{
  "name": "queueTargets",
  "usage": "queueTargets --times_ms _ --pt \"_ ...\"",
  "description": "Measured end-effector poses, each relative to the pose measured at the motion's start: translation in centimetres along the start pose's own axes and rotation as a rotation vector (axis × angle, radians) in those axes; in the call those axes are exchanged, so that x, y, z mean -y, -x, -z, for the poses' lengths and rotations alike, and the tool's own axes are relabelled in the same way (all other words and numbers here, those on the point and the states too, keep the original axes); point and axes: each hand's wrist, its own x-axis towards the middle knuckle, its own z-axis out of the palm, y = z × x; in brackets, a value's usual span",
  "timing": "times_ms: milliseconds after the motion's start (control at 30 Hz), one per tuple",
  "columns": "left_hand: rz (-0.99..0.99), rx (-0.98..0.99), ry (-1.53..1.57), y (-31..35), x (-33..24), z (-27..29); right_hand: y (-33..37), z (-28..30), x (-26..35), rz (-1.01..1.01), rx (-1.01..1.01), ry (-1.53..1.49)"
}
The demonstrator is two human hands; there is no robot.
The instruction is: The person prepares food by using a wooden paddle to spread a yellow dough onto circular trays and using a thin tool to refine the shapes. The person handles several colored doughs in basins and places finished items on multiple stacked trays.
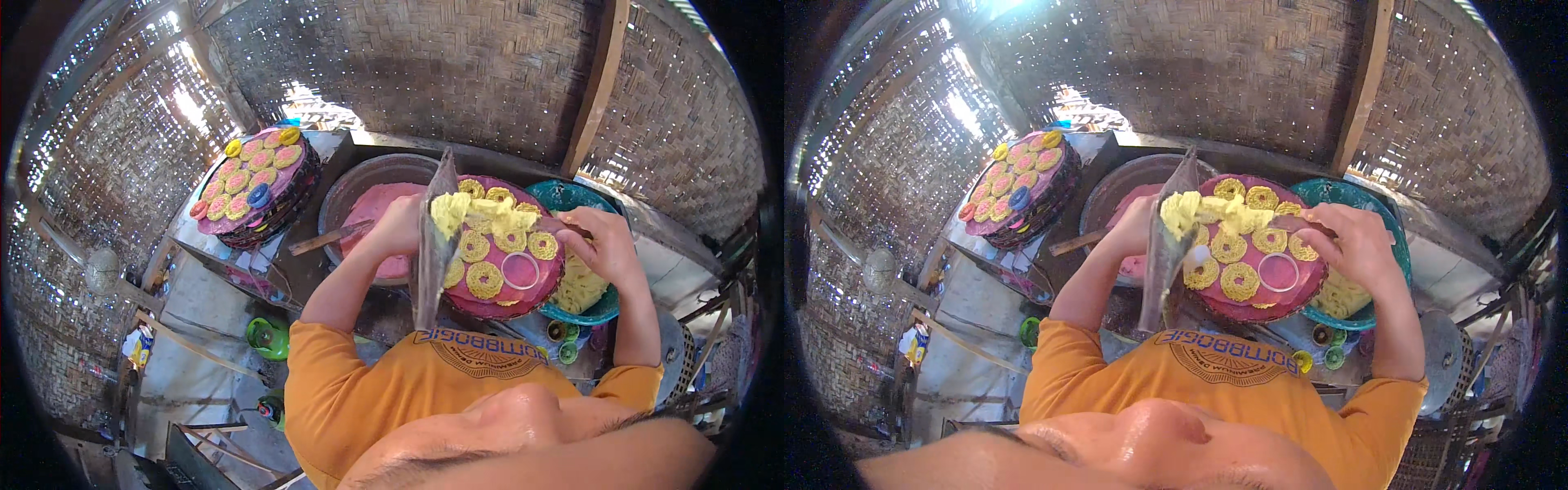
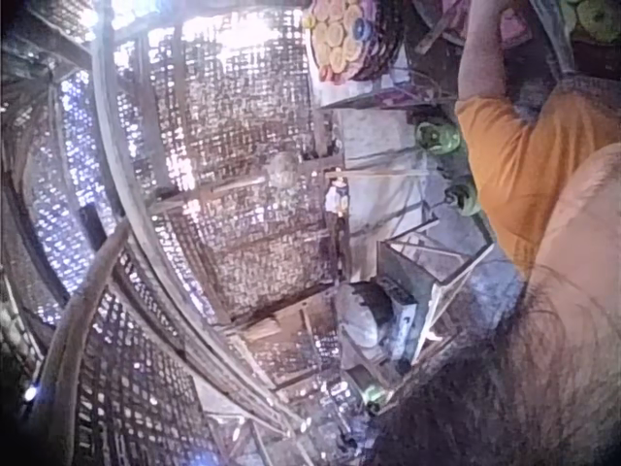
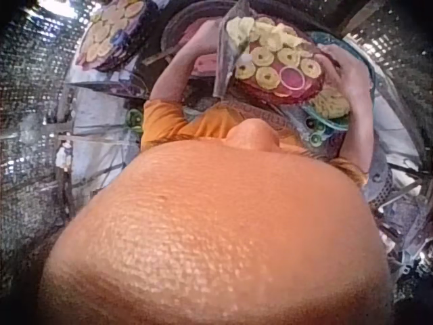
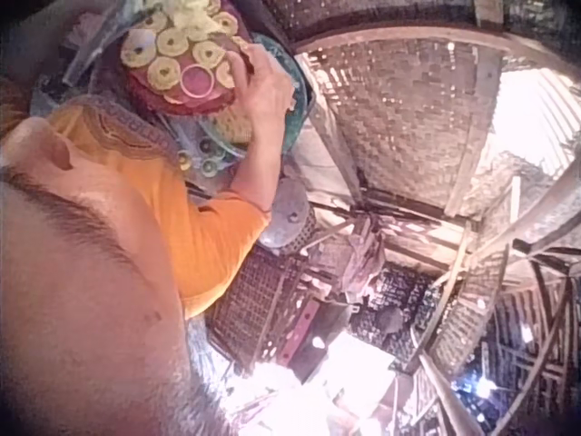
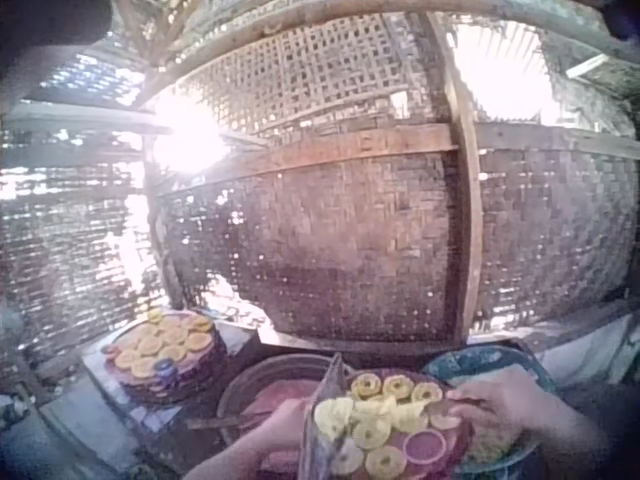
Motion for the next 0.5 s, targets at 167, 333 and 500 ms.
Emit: queueTargets --times_ms 167,333,500 --pt "-0.071 0.004 -0.28 0.1 -0.8 -1.0 -2.0 2.0 1.3 -0.005 0.31 0.14" --pt "-0.035 0.032 -0.317 0.3 -2.4 -1.8 -3.4 0.5 3.1 -0.014 0.371 0.187" --pt "-0.004 0.046 -0.289 -0.1 -1.8 -1.7 -3.0 -2.9 5.5 0.169 0.145 0.369"
